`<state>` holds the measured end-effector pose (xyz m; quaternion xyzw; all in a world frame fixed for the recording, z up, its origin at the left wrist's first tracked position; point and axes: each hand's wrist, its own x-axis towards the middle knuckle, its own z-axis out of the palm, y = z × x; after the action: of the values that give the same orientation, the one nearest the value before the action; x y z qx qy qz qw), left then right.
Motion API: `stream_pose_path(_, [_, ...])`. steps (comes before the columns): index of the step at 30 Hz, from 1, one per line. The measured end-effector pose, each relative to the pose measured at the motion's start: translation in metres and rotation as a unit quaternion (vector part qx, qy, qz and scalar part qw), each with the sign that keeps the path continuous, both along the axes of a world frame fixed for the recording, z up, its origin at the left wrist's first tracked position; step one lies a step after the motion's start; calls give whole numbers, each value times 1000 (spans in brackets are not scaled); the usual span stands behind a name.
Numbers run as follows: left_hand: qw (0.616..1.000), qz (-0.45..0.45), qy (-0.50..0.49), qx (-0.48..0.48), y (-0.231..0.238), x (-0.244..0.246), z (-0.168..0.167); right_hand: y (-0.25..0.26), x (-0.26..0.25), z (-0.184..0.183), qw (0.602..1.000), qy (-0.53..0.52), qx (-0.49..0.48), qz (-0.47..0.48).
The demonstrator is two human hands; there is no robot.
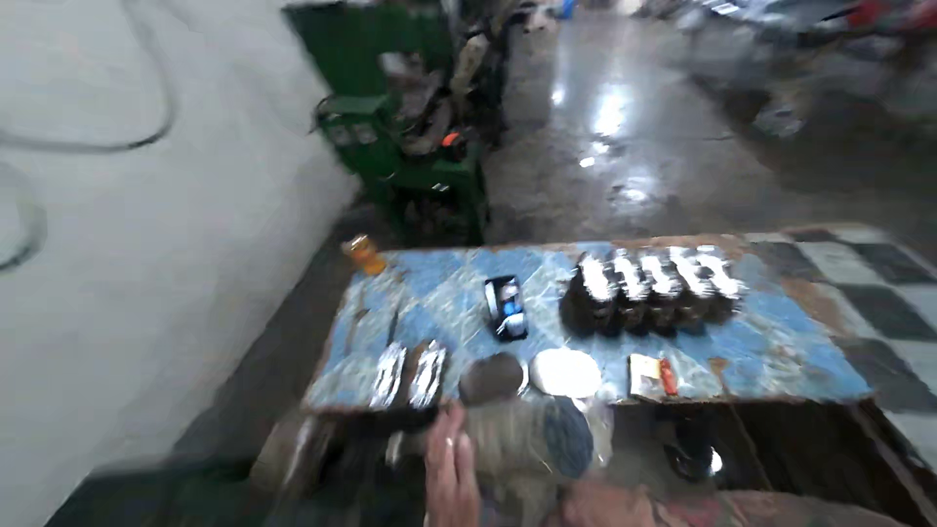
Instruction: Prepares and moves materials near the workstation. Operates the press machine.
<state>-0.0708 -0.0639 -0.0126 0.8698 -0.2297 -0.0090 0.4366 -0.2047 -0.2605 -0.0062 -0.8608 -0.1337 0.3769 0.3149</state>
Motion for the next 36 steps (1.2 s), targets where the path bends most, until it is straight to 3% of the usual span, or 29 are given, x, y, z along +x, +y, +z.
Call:
stream_pose_path(4, [958, 220, 20, -181, 53, 61, 55, 55, 72, 39, 996, -82, 9, 28])
stream_pose_path(7, [910, 296, 21, -289, 91, 128, 81, 100, 99, 43, 978, -194, 44, 58])
stream_pose_path(9, [929, 292, 2, -228, 122, 144, 92, 125, 107, 41, 970, -223, 55, 79])
stream_pose_path(11, [948, 315, 12, -43, 152, 130, 107, 150, 113, 40, 973, -203, 32, 107])
stream_pose_path(13, [930, 330, 95, 130, 194, 99, 111, 176, 120, 39, 977, -155, -7, 147])
stream_pose_path(16, [861, 403, 171, 258, 282, 66, 53, 223, 130, 35, 967, -77, -74, 233])
stream_pose_path(18, [855, 414, 140, 280, 318, 32, 29, 259, 129, 36, 950, -100, -98, 280])
stream_pose_path(20, [863, 404, 116, 281, 337, -6, 56, 291, 132, 32, 925, -263, -26, 273])
stream_pose_path(22, [864, 352, 209, 293, 376, -31, 78, 326, 157, 20, 862, -426, 90, 261])
stream_pose_path(24, [862, 304, 255, 316, 426, -41, 55, 364, 195, 11, 820, -475, 123, 293])
stream_pose_path(25, [873, 299, 227, 312, 442, -50, 39, 382, 209, 7, 813, -476, 120, 313])
stream_pose_path(28, [886, 358, 43, 291, 441, -83, 30, 424, 221, 7, 820, -452, 82, 341])
stream_pose_path(30, [880, 394, 12, 266, 417, -117, 36, 430, 212, 13, 817, -425, 56, 387])
stream_pose_path(32, [873, 438, 16, 215, 390, -145, 21, 420, 215, 11, 793, -429, 65, 428])
stream_pose_path(34, [850, 488, 27, 195, 375, -155, -17, 410, 228, 8, 756, -466, 107, 447])
stream_pose_path(36, [817, 522, 46, 239, 367, -150, -70, 402, 235, 16, 725, -489, 148, 462])
